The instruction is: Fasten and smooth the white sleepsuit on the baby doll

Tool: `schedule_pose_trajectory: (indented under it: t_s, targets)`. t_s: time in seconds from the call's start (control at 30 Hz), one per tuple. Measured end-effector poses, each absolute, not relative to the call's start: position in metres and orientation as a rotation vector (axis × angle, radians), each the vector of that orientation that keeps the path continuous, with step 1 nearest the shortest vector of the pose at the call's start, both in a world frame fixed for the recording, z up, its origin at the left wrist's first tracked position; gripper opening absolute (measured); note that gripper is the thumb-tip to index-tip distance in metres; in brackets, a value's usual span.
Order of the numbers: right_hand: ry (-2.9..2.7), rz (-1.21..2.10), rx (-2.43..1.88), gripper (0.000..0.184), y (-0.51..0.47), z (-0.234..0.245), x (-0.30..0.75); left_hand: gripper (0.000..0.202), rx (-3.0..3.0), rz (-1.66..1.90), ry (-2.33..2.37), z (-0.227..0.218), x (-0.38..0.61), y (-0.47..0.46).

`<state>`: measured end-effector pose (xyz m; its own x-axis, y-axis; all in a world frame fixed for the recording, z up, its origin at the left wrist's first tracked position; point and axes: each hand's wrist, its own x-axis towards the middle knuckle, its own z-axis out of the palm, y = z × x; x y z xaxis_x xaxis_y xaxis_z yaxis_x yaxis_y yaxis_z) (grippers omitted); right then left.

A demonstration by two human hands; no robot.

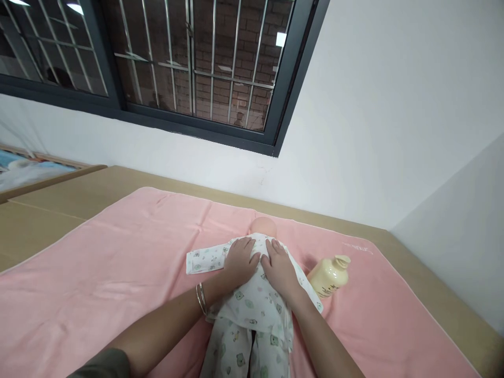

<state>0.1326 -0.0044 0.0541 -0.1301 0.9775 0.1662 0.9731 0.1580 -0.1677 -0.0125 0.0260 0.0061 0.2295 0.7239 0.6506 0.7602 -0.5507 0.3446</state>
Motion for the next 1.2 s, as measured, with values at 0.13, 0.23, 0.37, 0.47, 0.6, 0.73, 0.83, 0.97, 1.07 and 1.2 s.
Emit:
schedule_pose_trajectory:
  t_s: [0.13,0.23,0.37,0.47,0.6,0.73,0.83,0.97,1.07,1.2]
  targets:
    - [-2.238,-0.014,-1.849,0.052,-0.002,0.052,0.133,0.032,-2.56,-1.248,-1.275,0.008,-0.014,0.029]
    - [-2.238,-0.085,-1.866,0.048,-0.014,0.057,0.124,0.026,-2.55,-1.3,-1.228,0.009,-0.014,0.028]
    - [-2.182,-0.079,-1.987,0.044,-0.026,0.063,0.117,0.019,-2.401,-1.284,-1.344,0.008,-0.012,0.023]
    - [-2.157,0.0,-2.011,0.046,-0.021,0.063,0.123,0.018,-2.298,-1.219,-1.482,0.007,-0.011,0.021]
    - [-2.199,0.048,-1.932,0.053,-0.005,0.058,0.133,0.017,-2.328,-1.227,-1.506,0.009,-0.011,0.022]
    - [-2.248,-0.018,-1.88,0.053,-0.002,0.054,0.131,0.032,-2.494,-1.262,-1.3,0.011,-0.012,0.026]
    - [-2.274,-0.115,-1.874,0.051,-0.01,0.054,0.122,0.031,-2.572,-1.292,-1.197,0.011,-0.013,0.027]
    - [-2.242,-0.165,-1.909,0.045,-0.021,0.058,0.116,0.023,-2.505,-1.345,-1.243,0.009,-0.012,0.025]
    - [-2.16,-0.105,-1.966,0.039,-0.022,0.062,0.117,0.017,-2.417,-1.342,-1.376,0.006,-0.011,0.023]
    - [-2.078,-0.059,-2.025,0.04,-0.012,0.06,0.122,0.019,-2.345,-1.337,-1.504,0.002,-0.01,0.024]
